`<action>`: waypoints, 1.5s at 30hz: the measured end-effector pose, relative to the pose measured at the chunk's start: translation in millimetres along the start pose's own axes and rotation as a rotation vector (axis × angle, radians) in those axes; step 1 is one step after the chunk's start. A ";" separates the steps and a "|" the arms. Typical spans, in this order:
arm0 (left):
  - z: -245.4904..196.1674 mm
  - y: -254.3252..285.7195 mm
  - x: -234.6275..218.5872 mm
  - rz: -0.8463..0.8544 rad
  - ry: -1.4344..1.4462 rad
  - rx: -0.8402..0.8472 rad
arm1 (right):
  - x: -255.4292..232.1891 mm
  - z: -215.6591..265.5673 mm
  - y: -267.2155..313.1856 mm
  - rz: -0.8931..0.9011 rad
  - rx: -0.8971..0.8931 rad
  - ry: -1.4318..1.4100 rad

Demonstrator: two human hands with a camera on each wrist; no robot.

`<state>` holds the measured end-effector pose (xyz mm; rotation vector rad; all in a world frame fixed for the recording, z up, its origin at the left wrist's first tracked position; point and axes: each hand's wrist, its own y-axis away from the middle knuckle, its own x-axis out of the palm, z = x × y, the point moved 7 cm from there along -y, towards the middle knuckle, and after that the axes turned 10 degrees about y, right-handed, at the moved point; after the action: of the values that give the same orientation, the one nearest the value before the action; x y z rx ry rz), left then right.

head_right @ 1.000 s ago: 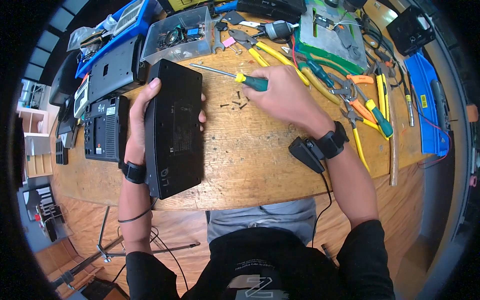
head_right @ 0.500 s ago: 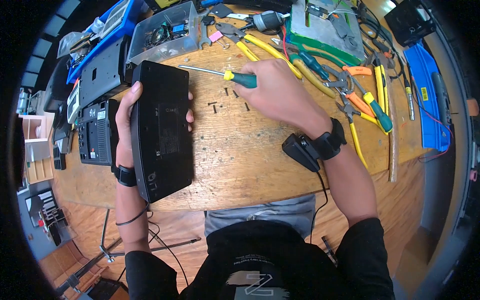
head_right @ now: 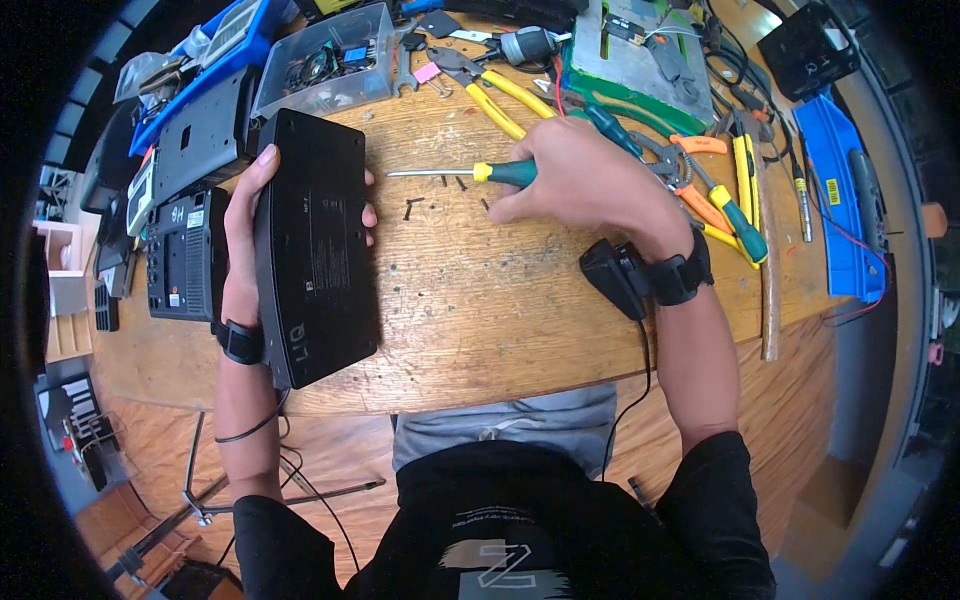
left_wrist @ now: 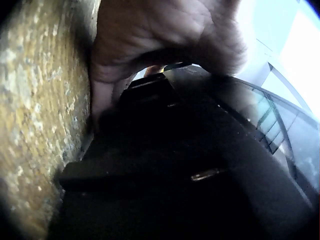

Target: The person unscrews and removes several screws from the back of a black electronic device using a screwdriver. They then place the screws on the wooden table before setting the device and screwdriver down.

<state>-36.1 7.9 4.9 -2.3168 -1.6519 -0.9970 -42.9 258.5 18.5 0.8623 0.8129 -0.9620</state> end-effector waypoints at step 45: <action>-18.3 -9.1 -25.5 -0.087 0.171 0.217 | 35.6 88.5 26.1 -0.277 -0.514 -0.303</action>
<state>-56.8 -17.2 2.0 -1.9813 -1.7100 -0.9487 10.4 176.3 31.4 0.1566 0.8736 -1.0291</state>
